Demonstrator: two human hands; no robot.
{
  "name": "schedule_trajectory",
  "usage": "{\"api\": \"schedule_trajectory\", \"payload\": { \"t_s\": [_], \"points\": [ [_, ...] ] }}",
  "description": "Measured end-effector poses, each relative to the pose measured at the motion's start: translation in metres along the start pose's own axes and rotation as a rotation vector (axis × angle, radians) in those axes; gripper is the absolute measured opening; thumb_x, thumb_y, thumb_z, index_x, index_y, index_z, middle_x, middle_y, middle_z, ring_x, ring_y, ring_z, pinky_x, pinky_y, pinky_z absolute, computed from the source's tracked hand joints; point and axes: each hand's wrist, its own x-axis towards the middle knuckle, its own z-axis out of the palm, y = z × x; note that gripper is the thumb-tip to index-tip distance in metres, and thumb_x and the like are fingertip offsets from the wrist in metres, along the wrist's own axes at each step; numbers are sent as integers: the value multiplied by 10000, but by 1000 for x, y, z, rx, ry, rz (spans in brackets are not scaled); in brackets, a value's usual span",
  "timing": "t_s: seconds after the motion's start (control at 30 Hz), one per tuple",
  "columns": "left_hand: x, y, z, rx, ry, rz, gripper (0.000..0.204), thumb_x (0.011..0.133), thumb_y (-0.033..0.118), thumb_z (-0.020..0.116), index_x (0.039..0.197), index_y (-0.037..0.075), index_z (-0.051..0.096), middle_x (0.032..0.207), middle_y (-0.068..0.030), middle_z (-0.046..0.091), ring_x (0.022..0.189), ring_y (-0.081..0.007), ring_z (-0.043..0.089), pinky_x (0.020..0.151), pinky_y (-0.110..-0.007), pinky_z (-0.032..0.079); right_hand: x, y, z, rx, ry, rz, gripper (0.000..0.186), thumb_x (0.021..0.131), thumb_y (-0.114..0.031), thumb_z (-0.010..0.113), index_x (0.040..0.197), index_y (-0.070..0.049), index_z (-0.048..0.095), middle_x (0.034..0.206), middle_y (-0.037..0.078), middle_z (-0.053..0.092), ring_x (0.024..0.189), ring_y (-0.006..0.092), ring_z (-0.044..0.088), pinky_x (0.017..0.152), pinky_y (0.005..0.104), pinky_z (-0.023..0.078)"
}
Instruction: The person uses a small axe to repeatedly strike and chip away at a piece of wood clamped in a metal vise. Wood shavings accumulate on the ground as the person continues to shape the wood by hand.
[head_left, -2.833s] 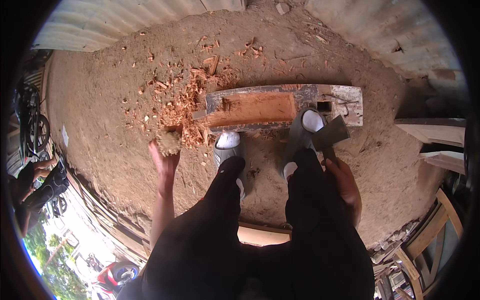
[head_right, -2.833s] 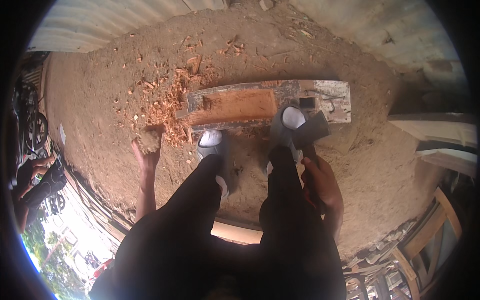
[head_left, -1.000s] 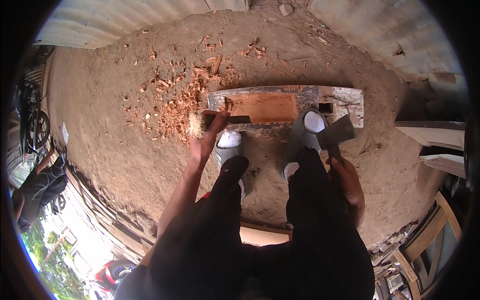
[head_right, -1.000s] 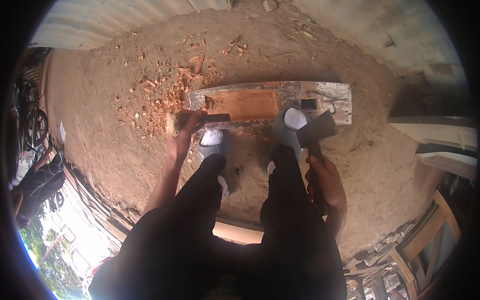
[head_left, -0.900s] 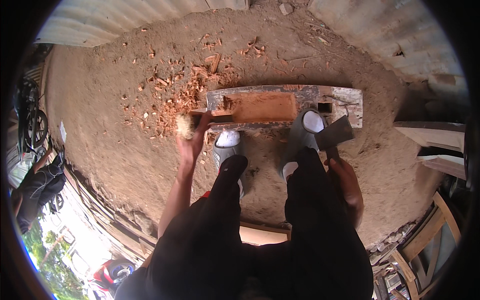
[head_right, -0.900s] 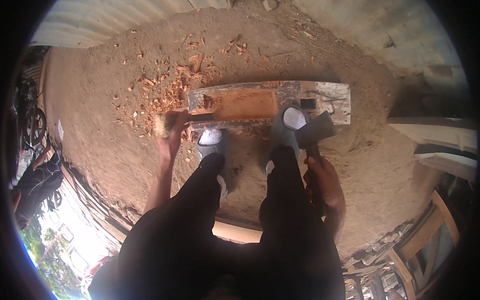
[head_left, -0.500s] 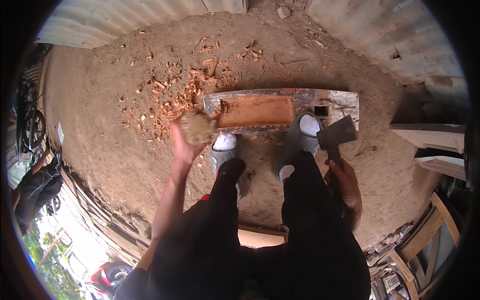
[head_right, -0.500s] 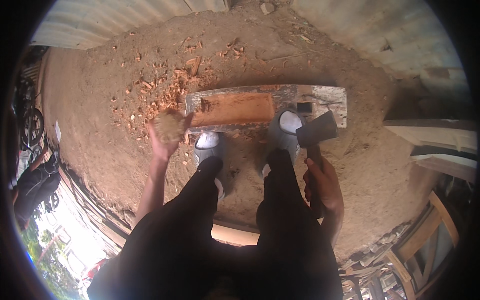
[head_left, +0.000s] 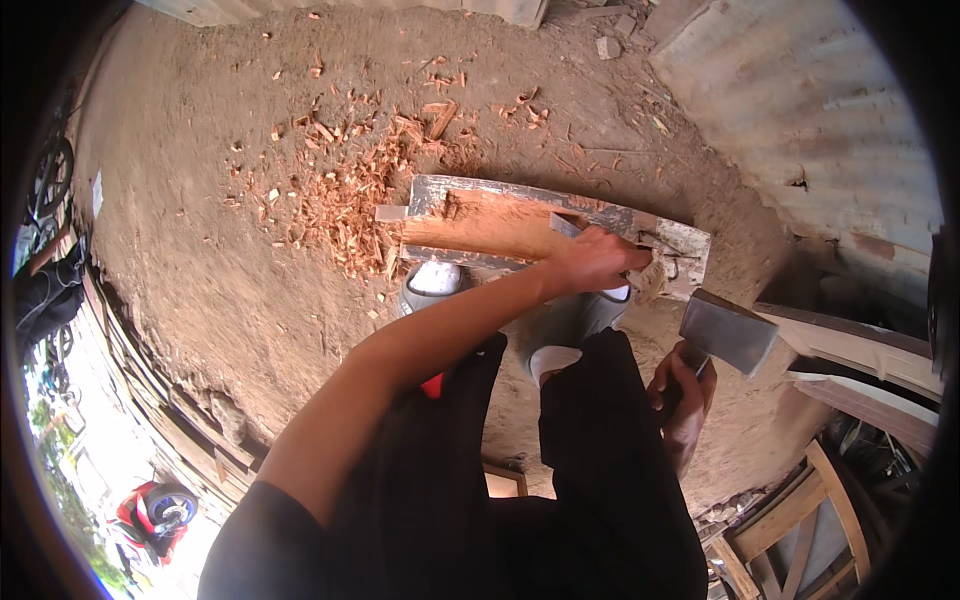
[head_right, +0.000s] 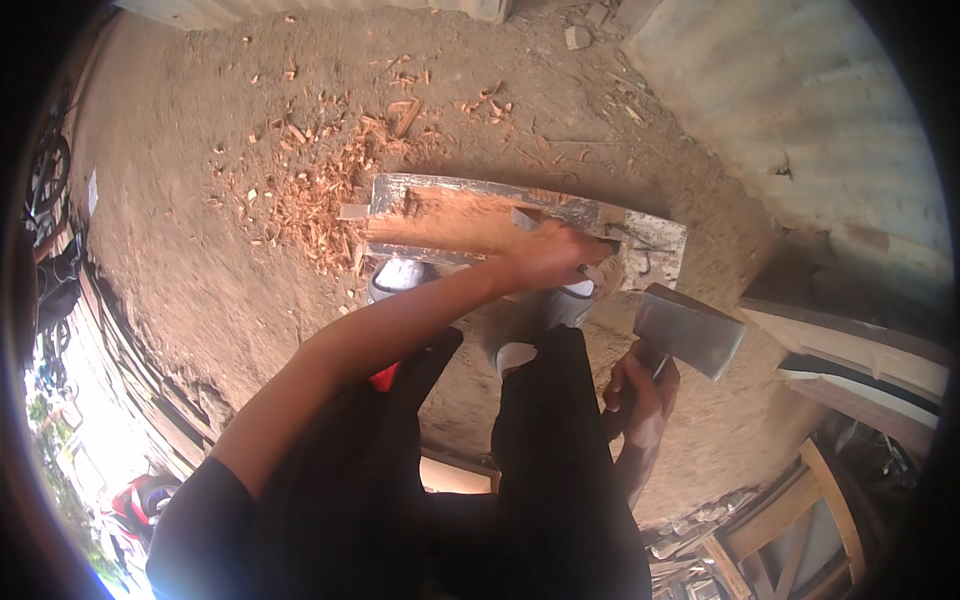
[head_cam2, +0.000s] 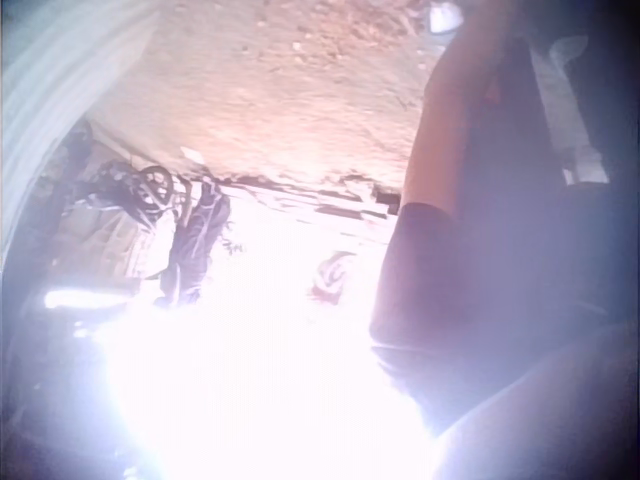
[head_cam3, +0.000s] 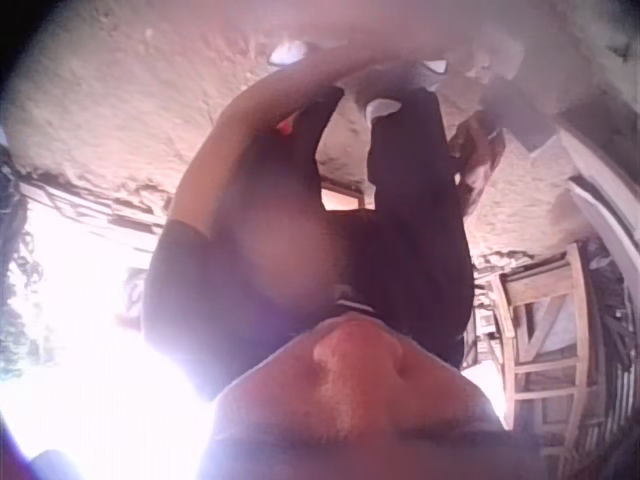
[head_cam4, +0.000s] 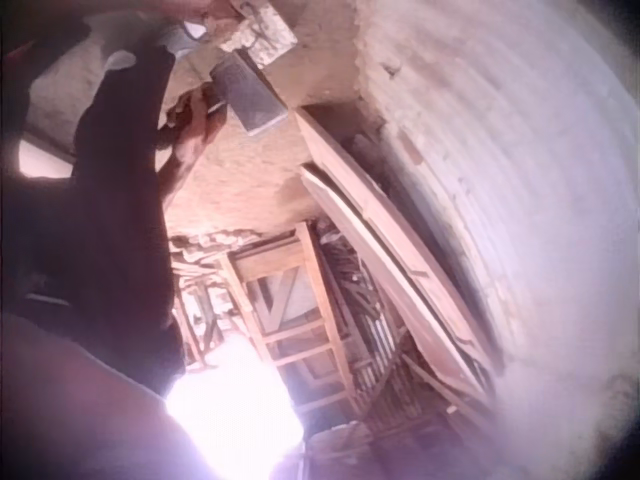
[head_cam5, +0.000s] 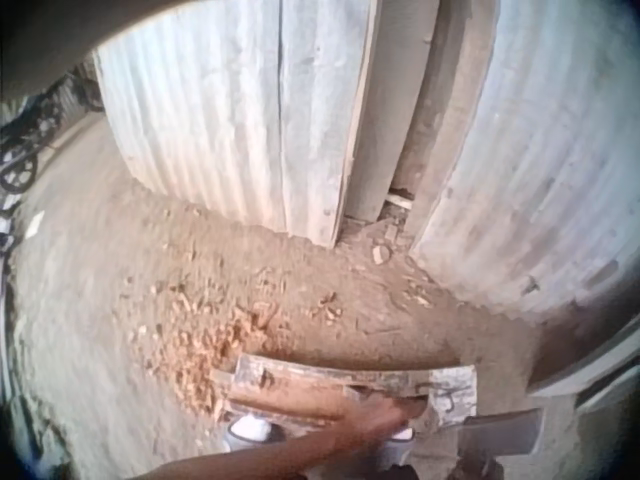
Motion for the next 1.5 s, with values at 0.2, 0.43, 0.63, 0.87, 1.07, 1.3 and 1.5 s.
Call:
{"api": "schedule_trajectory", "payload": {
  "t_s": [0.2,0.43,0.63,0.87,1.07,1.3,1.5],
  "points": [
    [3,-6,-3,-58,-2,-93,376,697,231,779,1050,105,750,821,-137,734,796,-342,727,668,-452,556,0,-1,10,37,-29,-75,312,1031,-281,595,909,-6,511,601,55,462,421,136,468,373,272,362],
    [23,-20,-6,-129,180,-206,291,712,314,790,919,111,774,840,-148,740,817,-358,728,724,-478,571,-3,-7,14,-167,-41,-107,482,1037,-469,614,928,-10,517,594,46,477,440,130,471,399,264,367],
    [11,-22,-2,37,39,-45,346,708,309,771,999,123,774,769,-165,719,773,-356,721,720,-476,559,3,7,6,-109,31,-283,481,1059,-460,579,919,-5,513,595,47,469,430,146,470,405,276,385],
    [12,-33,-4,9,27,-5,348,685,283,778,978,101,738,725,-160,693,739,-364,708,690,-469,557,3,-6,14,-62,63,-154,411,1078,-396,556,924,-16,515,592,29,437,441,144,478,405,287,397],
    [12,-33,-7,-24,43,-21,350,656,262,791,954,88,732,727,-163,695,727,-367,708,688,-480,566,26,-6,26,-321,82,89,356,1078,-366,555,921,-47,525,610,10,451,444,123,469,406,283,388],
    [13,-34,0,-16,109,-134,410,648,248,796,1029,103,750,774,-163,715,761,-353,720,716,-463,580,34,5,49,-40,162,-27,345,1075,-358,562,891,-69,515,624,11,461,459,116,468,415,279,392],
    [12,-42,2,-18,98,-169,419,736,357,780,1076,119,728,777,-168,718,809,-381,719,785,-471,563,48,-14,36,-158,204,14,352,1061,-403,582,929,-83,519,644,15,469,456,118,452,414,286,376]
  ]
}}
